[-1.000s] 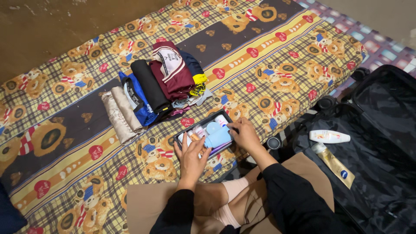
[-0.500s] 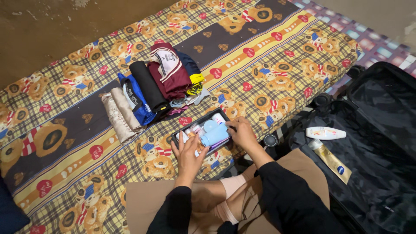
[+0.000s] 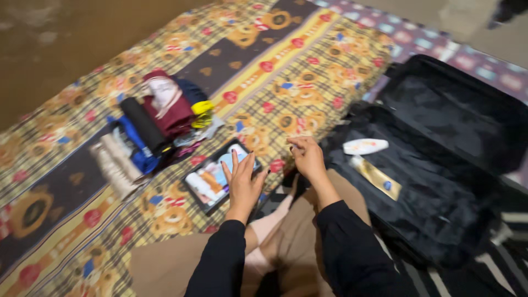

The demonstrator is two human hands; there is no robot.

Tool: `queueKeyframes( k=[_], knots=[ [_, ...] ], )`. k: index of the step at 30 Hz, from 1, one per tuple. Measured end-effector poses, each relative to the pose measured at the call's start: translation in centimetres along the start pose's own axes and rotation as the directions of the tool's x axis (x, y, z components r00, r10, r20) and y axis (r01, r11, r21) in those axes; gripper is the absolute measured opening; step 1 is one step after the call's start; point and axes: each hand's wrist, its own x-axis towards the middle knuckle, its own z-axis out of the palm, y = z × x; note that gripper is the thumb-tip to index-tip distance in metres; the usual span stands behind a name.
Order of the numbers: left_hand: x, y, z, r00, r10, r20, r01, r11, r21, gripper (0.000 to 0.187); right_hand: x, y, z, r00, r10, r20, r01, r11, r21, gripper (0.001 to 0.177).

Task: The person unpacks rolled and folded clothes from a suitcase onto a patterned bedspread, then repacks them along with toiletries into a small black tray and the suitcase. The person handles shirts, pants, socks, and various bottles of lotion and cream.

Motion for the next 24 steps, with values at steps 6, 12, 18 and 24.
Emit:
queueKeyframes(
  k=[6,12,18,24],
  knots=[
    [3.4,6.9,6.9,0.991,0.107,0.076,-0.095,0.983,-0.155,0.053,-0.1,7.0,-7.8,0.990,-0.071,-0.121,0.061,0.995,-0.083,0.030],
    [4.3,12.9,13.3,0.974,0.156,0.162,-0.105,0.953,-0.286,0.048,-0.9,14.1,-14.7,0.979,0.075,-0.188,-0.118,0.967,-0.225,0.029],
    [4.4,14.9,18.1,0.952,0.171,0.255,-0.087,0.946,-0.311,0.048,-2.2,21.1,-16.8,0.930,0.324,-0.170,-0.347,0.930,-0.124,0.031],
    [4.6,13.9,20.5,0.915,0.094,0.392,0.005,0.970,-0.243,0.053,-1.4,27.7,-14.7,0.865,0.502,0.004,-0.426,0.732,0.532,0.042]
  ],
)
